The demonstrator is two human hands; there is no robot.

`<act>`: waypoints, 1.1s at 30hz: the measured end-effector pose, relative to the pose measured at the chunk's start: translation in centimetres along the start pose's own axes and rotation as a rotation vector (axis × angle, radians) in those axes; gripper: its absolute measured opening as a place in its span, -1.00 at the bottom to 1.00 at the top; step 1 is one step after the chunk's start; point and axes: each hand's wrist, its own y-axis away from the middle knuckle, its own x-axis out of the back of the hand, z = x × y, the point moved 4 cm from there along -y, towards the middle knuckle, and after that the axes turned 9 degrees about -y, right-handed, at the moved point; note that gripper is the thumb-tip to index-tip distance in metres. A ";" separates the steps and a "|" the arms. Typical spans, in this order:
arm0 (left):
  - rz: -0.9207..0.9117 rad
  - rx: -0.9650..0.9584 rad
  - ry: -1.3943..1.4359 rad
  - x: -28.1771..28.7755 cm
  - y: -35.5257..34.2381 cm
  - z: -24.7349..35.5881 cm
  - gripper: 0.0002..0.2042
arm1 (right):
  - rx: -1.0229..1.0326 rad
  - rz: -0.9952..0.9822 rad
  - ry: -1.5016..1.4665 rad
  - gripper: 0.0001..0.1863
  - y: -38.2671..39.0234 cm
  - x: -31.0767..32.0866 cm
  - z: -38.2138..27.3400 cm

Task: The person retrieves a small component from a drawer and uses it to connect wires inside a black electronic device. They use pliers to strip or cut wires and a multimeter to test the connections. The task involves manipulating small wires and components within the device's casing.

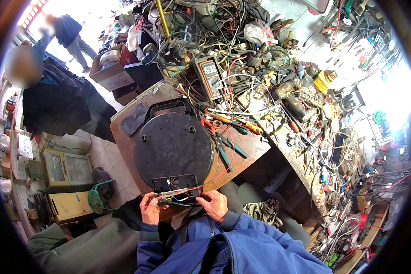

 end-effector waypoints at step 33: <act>0.019 0.004 -0.003 -0.1 -0.1 0.1 -0.79 | 0.159 0.084 0.031 -0.66 0.2 -0.4 -1.2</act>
